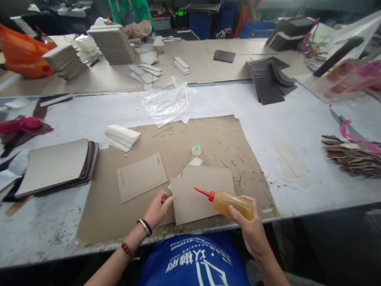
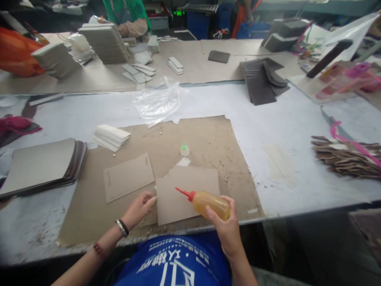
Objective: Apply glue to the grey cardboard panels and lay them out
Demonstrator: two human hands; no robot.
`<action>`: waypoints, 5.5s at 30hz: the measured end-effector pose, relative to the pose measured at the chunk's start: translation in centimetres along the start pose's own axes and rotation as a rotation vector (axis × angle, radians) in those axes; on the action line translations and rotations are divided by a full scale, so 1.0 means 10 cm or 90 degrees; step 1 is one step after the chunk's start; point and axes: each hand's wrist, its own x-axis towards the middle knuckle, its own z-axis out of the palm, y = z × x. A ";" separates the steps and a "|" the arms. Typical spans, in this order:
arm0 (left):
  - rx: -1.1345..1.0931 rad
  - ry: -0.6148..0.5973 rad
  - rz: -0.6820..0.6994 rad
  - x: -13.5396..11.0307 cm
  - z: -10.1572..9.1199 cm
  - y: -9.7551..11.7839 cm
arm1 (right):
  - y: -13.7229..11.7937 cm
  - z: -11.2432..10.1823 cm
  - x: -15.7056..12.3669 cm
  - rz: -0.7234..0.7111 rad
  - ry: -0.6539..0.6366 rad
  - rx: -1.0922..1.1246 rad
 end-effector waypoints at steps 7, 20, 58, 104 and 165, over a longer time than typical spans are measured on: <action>-0.333 -0.033 -0.090 -0.10 0.37 -0.18 | -0.17 0.60 0.04 -0.145 -0.088 -0.273; -0.412 -0.023 -0.076 0.10 0.39 -0.26 | -0.20 0.91 0.27 -0.240 -0.045 -0.409; -0.403 -0.043 -0.062 0.07 0.28 -0.15 | -0.27 0.64 -0.20 -0.151 -0.068 -0.434; -0.336 0.005 -0.047 0.03 0.35 -0.15 | -0.09 -0.38 -0.37 -0.090 0.108 -0.540; -0.386 -0.049 0.014 0.04 0.17 0.51 | -0.18 -0.87 -0.24 0.146 0.022 0.368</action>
